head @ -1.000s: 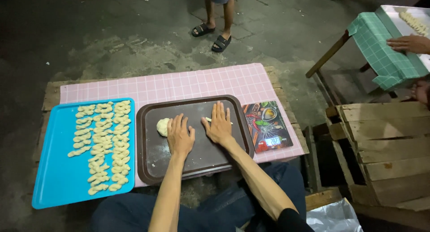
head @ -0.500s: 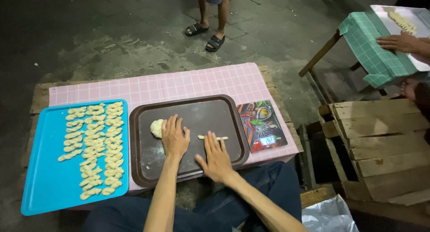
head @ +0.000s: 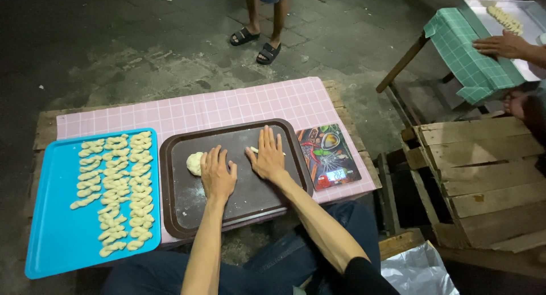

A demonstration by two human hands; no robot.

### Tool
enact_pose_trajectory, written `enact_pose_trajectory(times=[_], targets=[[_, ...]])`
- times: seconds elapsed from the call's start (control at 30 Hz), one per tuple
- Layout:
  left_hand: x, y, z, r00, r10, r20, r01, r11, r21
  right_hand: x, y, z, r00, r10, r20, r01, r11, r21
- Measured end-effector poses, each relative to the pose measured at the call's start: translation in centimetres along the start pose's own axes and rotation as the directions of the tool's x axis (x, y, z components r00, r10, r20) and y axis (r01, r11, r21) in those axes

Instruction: The person is rolling small pieces of dough into strips and twisting them into a knotted shape.

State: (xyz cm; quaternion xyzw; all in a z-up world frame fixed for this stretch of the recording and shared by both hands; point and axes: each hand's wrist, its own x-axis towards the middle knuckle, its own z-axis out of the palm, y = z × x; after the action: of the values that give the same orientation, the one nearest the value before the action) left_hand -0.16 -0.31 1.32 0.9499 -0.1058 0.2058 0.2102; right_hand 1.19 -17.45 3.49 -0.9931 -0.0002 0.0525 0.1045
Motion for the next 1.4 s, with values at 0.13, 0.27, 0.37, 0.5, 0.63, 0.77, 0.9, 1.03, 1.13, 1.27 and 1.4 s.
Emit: enact_pose_trajectory(times=[0.13,0.27,0.37,0.5,0.63,0.77,0.9,1.03,1.13,1.27,1.4], targets=[[0.2,-0.1,-0.1,1.0,-0.013,0.025,0.013,1.0,0.002,-0.2,-0.3,-0.3,1.0,0.004,-0.022,-0.004,1.0,0.021],[-0.1,-0.3,0.2,1.0,-0.001,-0.014,0.001,1.0,-0.003,-5.1,-1.0,-0.3,0.998,-0.059,0.004,0.059,0.998,0.022],[0.0,0.1,-0.4,0.999,0.009,-0.035,-0.009,1.0,-0.011,-9.2,-1.6,-0.8,0.99,-0.11,0.085,0.107,0.994,0.039],[0.0,0.1,-0.5,1.0,-0.007,-0.005,0.007,1.0,-0.006,-12.9,-2.6,-1.8,0.97,-0.141,0.196,0.13,0.989,0.065],[0.0,-0.1,0.0,1.0,0.002,-0.02,-0.002,1.0,-0.011,-10.7,-2.1,-0.5,0.982,-0.135,0.131,0.128,0.99,0.058],[-0.1,0.0,0.0,1.0,-0.003,-0.011,0.003,1.0,0.0,-4.0,-1.0,-0.1,0.994,-0.057,0.095,0.055,0.998,0.022],[0.0,0.0,-0.1,1.0,-0.001,-0.003,0.001,1.0,0.011,0.4,0.1,0.3,0.999,-0.033,-0.035,0.033,0.999,0.0],[0.1,-0.4,0.6,1.0,-0.002,0.001,0.002,1.0,0.006,-2.0,-0.6,-0.3,0.998,-0.053,-0.041,0.055,0.997,0.053],[0.0,-0.3,0.4,1.0,0.004,-0.019,-0.005,1.0,-0.015,-6.8,-1.4,-0.1,0.993,-0.116,0.004,0.115,0.992,0.048],[-0.4,-0.4,0.6,0.999,0.026,-0.035,-0.027,0.999,-0.033,-12.1,-2.1,-0.2,0.987,-0.163,-0.007,0.163,0.983,0.086],[-0.5,-0.3,0.5,0.998,0.048,-0.039,-0.049,0.999,-0.007,-11.6,-2.1,-0.3,0.989,-0.139,0.053,0.134,0.987,0.083]])
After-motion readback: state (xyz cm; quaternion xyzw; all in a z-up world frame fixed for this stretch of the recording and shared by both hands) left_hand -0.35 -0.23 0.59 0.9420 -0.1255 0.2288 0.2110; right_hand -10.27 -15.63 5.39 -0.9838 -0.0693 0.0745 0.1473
